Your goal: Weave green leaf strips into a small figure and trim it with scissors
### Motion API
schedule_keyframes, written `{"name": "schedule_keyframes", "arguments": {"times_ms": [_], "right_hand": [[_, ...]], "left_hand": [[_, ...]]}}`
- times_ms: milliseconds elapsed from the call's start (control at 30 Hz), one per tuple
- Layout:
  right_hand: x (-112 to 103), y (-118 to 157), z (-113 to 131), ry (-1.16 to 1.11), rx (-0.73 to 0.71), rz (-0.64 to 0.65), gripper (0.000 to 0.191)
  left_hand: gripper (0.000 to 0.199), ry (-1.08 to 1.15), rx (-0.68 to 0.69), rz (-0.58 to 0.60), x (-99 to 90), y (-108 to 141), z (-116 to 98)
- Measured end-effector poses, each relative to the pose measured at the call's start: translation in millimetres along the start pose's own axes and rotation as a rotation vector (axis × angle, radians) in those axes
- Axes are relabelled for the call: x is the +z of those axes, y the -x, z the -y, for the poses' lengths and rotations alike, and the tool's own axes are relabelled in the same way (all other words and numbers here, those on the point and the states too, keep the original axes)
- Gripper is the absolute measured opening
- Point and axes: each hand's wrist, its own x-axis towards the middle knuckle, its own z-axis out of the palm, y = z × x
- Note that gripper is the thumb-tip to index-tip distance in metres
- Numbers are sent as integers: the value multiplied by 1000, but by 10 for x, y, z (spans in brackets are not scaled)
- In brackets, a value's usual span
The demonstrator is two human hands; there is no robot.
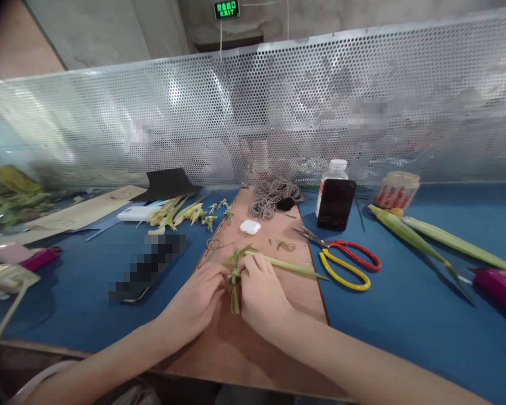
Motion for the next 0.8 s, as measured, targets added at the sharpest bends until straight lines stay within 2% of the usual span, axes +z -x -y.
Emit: {"name": "schedule_keyframes", "arguments": {"times_ms": [167, 300, 367, 400, 467, 533, 567, 633, 700, 800], "right_hand": [[-34, 39, 0, 61, -5, 5, 12], [-135, 81, 32, 90, -71, 47, 14], [-189, 93, 37, 72, -101, 59, 13], [-213, 99, 36, 32, -101, 58, 13], [-256, 123, 34, -82, -85, 52, 18], [-291, 173, 52, -167, -87, 64, 22], [-307, 209, 73, -204, -85, 67, 23], [-337, 290, 132, -275, -66, 59, 20], [-371, 366, 196, -353, -34, 42, 18], [-428, 435, 257, -400, -29, 35, 17]], "left_hand": [[17, -1, -42, -13, -38, 22, 20], [13, 105, -112, 47, -182, 51, 25], [10, 210, -185, 50, -273, 84, 14], [12, 271, -266, 49, -313, 111, 1], [23, 457, -469, 99, -366, 184, -47], [35, 785, -666, 248, -368, 276, -131], [37, 983, -726, 284, -350, 321, -184], [37, 1321, -764, 321, -290, 389, -303], [33, 1511, -769, 269, -223, 409, -418], [44, 1567, -799, 110, -165, 361, -556]]}}
